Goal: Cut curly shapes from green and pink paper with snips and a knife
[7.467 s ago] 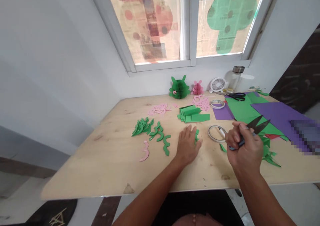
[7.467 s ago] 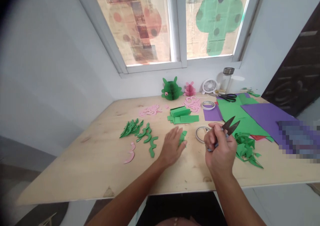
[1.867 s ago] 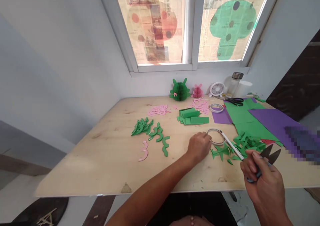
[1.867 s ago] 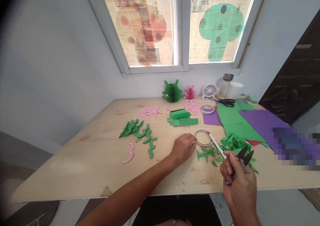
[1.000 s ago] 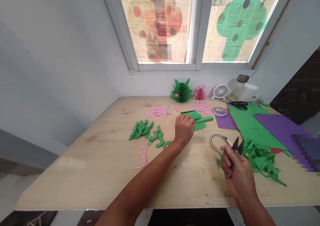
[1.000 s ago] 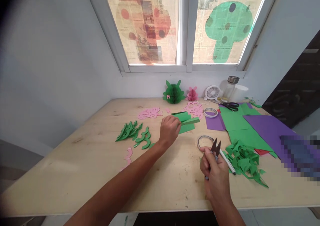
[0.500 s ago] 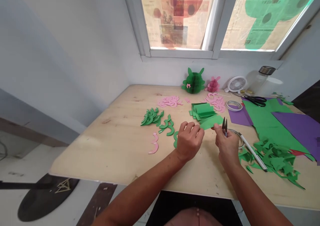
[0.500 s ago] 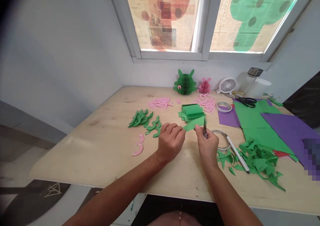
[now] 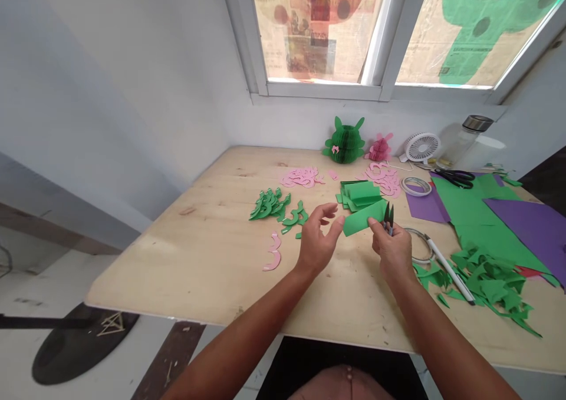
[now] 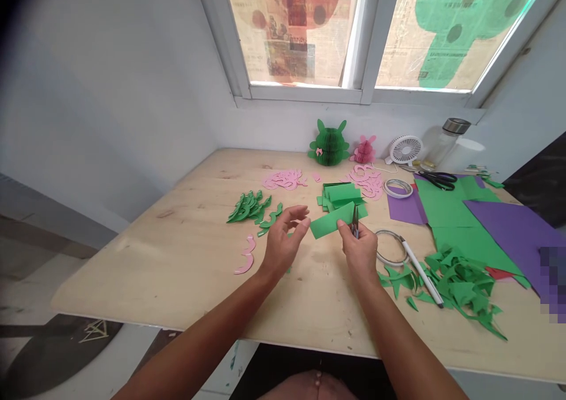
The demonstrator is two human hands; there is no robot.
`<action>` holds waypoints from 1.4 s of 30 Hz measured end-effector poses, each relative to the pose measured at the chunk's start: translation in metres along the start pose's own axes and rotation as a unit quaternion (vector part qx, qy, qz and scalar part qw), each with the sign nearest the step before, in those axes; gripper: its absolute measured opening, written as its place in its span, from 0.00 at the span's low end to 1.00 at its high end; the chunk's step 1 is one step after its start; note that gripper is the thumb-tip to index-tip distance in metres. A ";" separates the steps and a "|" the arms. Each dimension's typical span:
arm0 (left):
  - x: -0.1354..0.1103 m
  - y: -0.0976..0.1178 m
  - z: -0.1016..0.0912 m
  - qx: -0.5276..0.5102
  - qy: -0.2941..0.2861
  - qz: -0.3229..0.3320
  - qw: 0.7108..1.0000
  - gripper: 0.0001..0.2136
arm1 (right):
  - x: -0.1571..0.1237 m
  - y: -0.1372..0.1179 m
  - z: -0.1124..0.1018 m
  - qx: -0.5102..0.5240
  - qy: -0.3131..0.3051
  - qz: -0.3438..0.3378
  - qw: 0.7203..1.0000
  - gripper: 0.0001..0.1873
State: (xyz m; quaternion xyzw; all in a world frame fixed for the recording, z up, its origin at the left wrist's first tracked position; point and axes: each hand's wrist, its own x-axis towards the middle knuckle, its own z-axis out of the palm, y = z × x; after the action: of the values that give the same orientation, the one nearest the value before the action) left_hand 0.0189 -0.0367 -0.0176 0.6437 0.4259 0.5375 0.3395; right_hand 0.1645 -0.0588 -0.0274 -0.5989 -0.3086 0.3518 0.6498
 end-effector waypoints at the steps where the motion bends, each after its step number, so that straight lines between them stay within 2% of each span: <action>1: 0.002 -0.001 0.000 -0.054 -0.024 -0.047 0.997 0.13 | 0.000 0.001 0.000 0.000 -0.006 0.002 1.000 0.27; 3: 0.005 -0.004 0.001 -0.143 -0.073 -0.129 0.979 0.16 | 0.001 0.002 0.000 -0.002 -0.022 0.007 1.000 0.26; 6: 0.004 -0.011 0.006 -0.243 -0.127 -0.227 0.934 0.18 | 0.001 0.002 0.000 -0.010 -0.051 0.020 0.998 0.25; 8: 0.002 -0.015 0.008 -0.291 -0.135 -0.268 0.909 0.18 | 0.000 0.001 0.000 -0.010 -0.067 0.031 0.997 0.25; 10: 0.000 -0.018 0.008 -0.312 -0.126 -0.287 0.897 0.16 | 0.000 0.000 0.001 0.011 -0.067 0.041 0.997 0.24; 16: -0.002 -0.015 0.004 -0.302 -0.131 -0.307 0.893 0.15 | 0.002 -0.003 0.001 0.062 -0.022 0.025 0.998 0.20; 24: -0.005 -0.012 0.005 -0.302 -0.201 -0.320 0.875 0.17 | -0.001 0.001 -0.001 -0.005 -0.050 0.055 0.997 0.21; 30: -0.005 -0.013 0.003 -0.299 -0.206 -0.318 0.876 0.17 | -0.002 0.009 -0.001 0.000 -0.066 0.058 0.996 0.21; 35: -0.004 -0.012 0.001 -0.279 -0.189 -0.297 0.894 0.18 | -0.003 0.006 0.000 0.010 -0.056 0.047 0.997 0.23; 40: -0.004 -0.009 -0.001 -0.268 -0.198 -0.308 0.891 0.18 | -0.005 0.008 -0.001 -0.072 -0.123 0.028 0.989 0.24; 42: 0.001 -0.007 -0.009 -0.267 -0.158 -0.299 0.903 0.17 | -0.004 0.010 -0.003 -0.098 -0.127 0.010 0.987 0.24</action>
State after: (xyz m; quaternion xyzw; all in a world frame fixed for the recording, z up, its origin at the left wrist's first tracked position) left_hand 0.0091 -0.0333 -0.0216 0.4482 0.3797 0.3957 0.7059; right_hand 0.1638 -0.0629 -0.0373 -0.6132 -0.4161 0.3995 0.5397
